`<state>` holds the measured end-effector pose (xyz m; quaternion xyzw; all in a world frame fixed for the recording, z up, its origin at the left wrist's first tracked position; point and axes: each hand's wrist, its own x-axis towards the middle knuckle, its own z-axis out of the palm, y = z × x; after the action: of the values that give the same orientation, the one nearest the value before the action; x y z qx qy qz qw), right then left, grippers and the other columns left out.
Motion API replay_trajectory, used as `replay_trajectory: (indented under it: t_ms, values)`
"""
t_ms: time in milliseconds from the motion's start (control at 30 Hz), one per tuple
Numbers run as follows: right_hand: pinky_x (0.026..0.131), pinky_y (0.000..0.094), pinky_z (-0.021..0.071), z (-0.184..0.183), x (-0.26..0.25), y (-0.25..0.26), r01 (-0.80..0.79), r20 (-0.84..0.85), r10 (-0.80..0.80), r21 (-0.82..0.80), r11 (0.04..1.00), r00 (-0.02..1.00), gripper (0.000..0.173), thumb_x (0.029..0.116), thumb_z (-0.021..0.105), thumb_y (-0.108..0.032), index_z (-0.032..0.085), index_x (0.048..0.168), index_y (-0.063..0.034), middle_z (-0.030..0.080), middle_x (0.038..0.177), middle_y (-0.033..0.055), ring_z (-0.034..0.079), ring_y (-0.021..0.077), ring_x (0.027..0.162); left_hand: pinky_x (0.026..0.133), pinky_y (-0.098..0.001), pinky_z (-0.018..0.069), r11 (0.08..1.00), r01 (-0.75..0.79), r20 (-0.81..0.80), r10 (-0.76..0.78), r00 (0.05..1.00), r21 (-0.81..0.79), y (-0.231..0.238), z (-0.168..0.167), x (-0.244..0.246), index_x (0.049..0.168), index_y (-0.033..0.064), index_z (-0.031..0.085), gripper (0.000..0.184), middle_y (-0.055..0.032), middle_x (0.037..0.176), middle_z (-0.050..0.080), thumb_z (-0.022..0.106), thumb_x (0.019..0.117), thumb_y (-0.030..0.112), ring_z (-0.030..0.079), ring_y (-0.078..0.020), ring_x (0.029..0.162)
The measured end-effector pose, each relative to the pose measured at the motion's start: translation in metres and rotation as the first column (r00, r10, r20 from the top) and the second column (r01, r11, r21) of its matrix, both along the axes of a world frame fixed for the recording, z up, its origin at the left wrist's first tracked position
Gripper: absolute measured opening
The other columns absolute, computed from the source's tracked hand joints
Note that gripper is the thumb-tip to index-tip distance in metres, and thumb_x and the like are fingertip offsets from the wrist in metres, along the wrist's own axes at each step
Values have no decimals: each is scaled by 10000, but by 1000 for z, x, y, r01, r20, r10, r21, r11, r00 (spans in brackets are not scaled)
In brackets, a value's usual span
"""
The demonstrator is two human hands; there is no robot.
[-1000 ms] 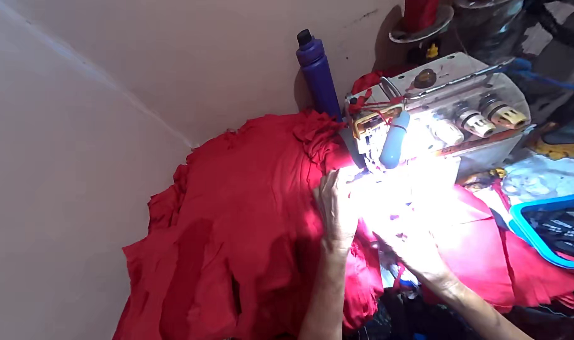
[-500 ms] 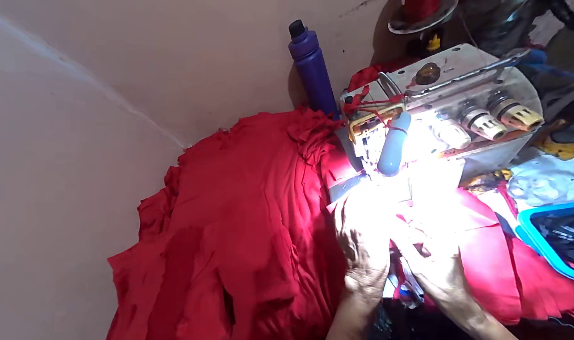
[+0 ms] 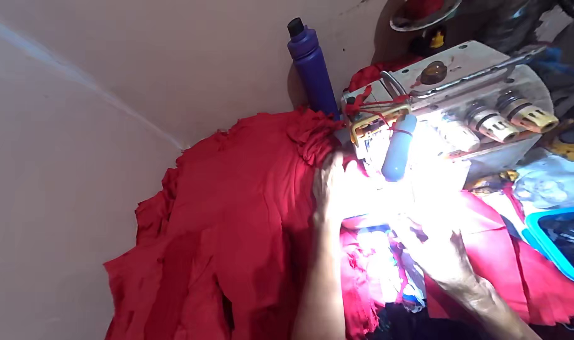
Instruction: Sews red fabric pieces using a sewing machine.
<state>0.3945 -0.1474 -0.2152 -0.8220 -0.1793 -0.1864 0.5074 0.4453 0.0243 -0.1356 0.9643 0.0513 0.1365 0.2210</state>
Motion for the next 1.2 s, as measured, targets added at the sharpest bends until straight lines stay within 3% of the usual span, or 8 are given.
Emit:
replay_trajectory:
  t_ms: [67, 200, 367, 467, 633, 900, 1033, 1200]
  values:
    - [646, 343, 582, 0, -12, -10, -23, 3, 23, -14, 1000, 1000, 343, 963, 580, -234, 749, 1188, -37, 737, 843, 82, 700, 163, 709, 984, -615, 466, 997, 13, 21, -12, 1000, -73, 19, -2, 28, 1369, 42, 584, 364, -229, 1279, 654, 536, 1059, 228, 625, -410, 1185]
    - [662, 311, 549, 1, -41, -55, 22, 79, -15, -89, 996, 997, 271, 972, 578, -246, 798, 967, -88, 761, 854, 60, 702, 126, 740, 1114, -408, 434, 884, 200, 202, -123, 971, -423, 59, -24, 46, 1364, -35, 581, 362, -184, 1377, 613, 487, 1064, 145, 575, -232, 1294]
    - [700, 284, 518, -15, -70, -104, 157, 110, -140, -158, 975, 984, 284, 961, 564, -231, 798, 931, -71, 745, 819, 83, 691, 161, 766, 900, -391, 532, 979, -44, 509, 142, 849, -201, -8, -37, -51, 1133, -4, 711, 237, -164, 1125, 706, 580, 1018, 156, 671, -242, 1041]
    - [762, 286, 498, -19, -71, -106, 177, 131, -158, -154, 972, 979, 275, 949, 585, -244, 795, 921, -67, 734, 855, 94, 665, 192, 831, 839, -305, 553, 925, 263, 526, -84, 847, -276, -68, -70, -84, 943, -50, 742, 126, -149, 923, 722, 714, 865, 45, 688, -176, 878]
    - [828, 404, 515, -28, -69, -96, 213, 173, -175, -240, 947, 969, 284, 927, 601, -288, 771, 962, -64, 724, 938, 124, 672, 289, 910, 881, -373, 569, 850, 516, 405, -437, 803, -108, -115, -90, -59, 999, 68, 793, 143, -123, 1070, 725, 769, 866, 114, 697, -238, 999]
    - [890, 545, 535, -26, -73, -100, 170, -10, -175, -202, 965, 985, 479, 910, 684, -271, 660, 1247, 69, 655, 1172, 301, 659, 446, 1011, 848, -334, 545, 828, 477, 318, -386, 866, -295, -104, -71, -65, 1011, 54, 765, 112, -110, 1031, 707, 691, 931, 77, 669, -190, 971]
    - [918, 557, 493, -32, -70, -100, 235, 154, -204, -224, 946, 967, 610, 886, 653, -341, 602, 1361, 39, 594, 1271, 325, 606, 474, 1086, 629, -254, 538, 899, 432, 407, -367, 836, -77, -93, -25, -96, 971, 27, 763, 121, -76, 827, 719, 659, 931, 73, 654, -114, 684]
    - [882, 495, 449, -25, -83, -104, -36, 197, 78, -208, 978, 977, 360, 987, 569, -439, 779, 852, -180, 708, 1171, 140, 612, 337, 1075, 509, -156, 479, 939, 302, 496, -185, 848, -166, -59, 13, -131, 988, -34, 682, 184, 12, 625, 581, 551, 1002, 95, 523, 15, 503]
